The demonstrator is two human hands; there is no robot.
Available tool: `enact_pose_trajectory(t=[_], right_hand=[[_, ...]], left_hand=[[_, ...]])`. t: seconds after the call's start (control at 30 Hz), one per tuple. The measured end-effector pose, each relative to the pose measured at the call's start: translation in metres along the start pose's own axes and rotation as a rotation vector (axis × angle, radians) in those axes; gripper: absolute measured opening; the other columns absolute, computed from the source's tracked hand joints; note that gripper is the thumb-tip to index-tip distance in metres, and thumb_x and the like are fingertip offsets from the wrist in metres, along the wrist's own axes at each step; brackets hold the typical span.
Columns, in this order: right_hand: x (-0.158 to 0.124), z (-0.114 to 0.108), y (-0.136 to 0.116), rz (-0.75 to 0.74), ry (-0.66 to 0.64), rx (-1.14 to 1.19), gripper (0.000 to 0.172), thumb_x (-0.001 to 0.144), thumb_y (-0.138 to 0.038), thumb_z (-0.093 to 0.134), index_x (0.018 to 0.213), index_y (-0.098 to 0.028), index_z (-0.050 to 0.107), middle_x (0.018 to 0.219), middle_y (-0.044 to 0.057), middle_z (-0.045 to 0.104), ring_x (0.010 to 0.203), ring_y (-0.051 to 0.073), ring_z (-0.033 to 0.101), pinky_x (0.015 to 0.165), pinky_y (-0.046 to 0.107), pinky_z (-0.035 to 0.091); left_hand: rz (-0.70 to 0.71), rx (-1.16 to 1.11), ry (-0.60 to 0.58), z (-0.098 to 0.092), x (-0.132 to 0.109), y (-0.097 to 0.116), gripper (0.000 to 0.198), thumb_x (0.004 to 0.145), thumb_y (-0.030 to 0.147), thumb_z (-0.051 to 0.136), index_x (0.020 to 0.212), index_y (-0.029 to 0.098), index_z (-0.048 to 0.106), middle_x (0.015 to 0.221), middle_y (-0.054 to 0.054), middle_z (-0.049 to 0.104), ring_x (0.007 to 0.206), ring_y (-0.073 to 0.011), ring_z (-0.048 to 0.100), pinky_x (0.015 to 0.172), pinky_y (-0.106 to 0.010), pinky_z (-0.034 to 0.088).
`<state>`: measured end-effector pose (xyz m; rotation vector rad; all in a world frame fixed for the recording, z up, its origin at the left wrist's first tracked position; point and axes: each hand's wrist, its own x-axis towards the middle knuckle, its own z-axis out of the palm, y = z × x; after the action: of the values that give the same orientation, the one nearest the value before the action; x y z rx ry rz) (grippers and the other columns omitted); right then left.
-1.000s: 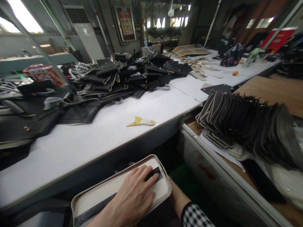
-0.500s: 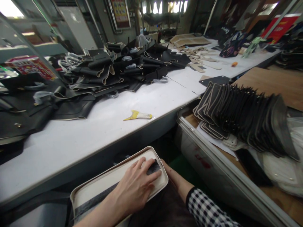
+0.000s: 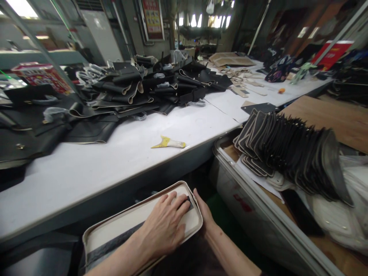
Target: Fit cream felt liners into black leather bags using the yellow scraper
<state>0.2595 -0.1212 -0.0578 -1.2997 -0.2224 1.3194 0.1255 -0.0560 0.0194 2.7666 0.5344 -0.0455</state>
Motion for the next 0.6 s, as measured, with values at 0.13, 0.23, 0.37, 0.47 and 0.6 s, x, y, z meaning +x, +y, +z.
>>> enact_pose_trajectory(t=[0.13, 0.23, 0.37, 0.47, 0.6], right_hand=[[-0.026, -0.005, 0.007, -0.137, 0.035, -0.077, 0.057, 0.092, -0.059, 0.046, 0.124, -0.015, 0.062, 0.116, 0.013, 0.068, 0.113, 0.029, 0.061, 0.091, 0.044, 0.053], [-0.039, -0.010, 0.013, -0.359, 0.160, -0.389, 0.052, 0.090, -0.053, 0.055, 0.129, -0.020, 0.059, 0.132, 0.010, 0.059, 0.125, 0.028, 0.052, 0.106, 0.046, 0.042], [-0.039, -0.012, 0.015, -0.498, 0.294, -0.655, 0.045, 0.089, -0.051, 0.055, 0.119, -0.019, 0.066, 0.126, 0.013, 0.060, 0.118, 0.029, 0.056, 0.106, 0.047, 0.042], [-0.037, -0.011, 0.014, -0.552, 0.306, -0.720, 0.041, 0.092, -0.047, 0.052, 0.119, -0.019, 0.066, 0.121, 0.012, 0.061, 0.113, 0.027, 0.058, 0.101, 0.043, 0.046], [-0.039, -0.011, 0.010, -0.616, 0.278, -0.834, 0.036, 0.095, -0.040, 0.047, 0.121, -0.021, 0.065, 0.121, 0.010, 0.060, 0.112, 0.024, 0.058, 0.097, 0.039, 0.048]], left_hand=[[0.036, -0.004, 0.007, -0.004, 0.000, -0.007, 0.036, 0.088, 0.041, 0.049, 0.116, 0.019, 0.054, 0.123, -0.011, 0.053, 0.112, -0.0305, 0.044, 0.098, -0.047, 0.037], [0.078, -0.014, 0.025, -0.004, 0.000, -0.013, 0.037, 0.087, 0.043, 0.054, 0.115, 0.019, 0.054, 0.119, -0.009, 0.055, 0.109, -0.0290, 0.046, 0.098, -0.045, 0.037], [0.132, 0.006, 0.055, -0.002, 0.005, -0.021, 0.036, 0.089, 0.041, 0.054, 0.118, 0.020, 0.051, 0.112, -0.007, 0.058, 0.102, -0.0268, 0.049, 0.093, -0.043, 0.039], [0.144, 0.047, 0.074, 0.001, 0.011, -0.024, 0.027, 0.091, 0.038, 0.052, 0.112, 0.020, 0.052, 0.106, -0.006, 0.059, 0.096, -0.0256, 0.051, 0.087, -0.042, 0.041], [0.166, 0.067, 0.081, 0.003, 0.016, -0.028, 0.019, 0.093, 0.032, 0.050, 0.107, 0.020, 0.053, 0.104, -0.006, 0.059, 0.095, -0.0248, 0.052, 0.083, -0.041, 0.042]])
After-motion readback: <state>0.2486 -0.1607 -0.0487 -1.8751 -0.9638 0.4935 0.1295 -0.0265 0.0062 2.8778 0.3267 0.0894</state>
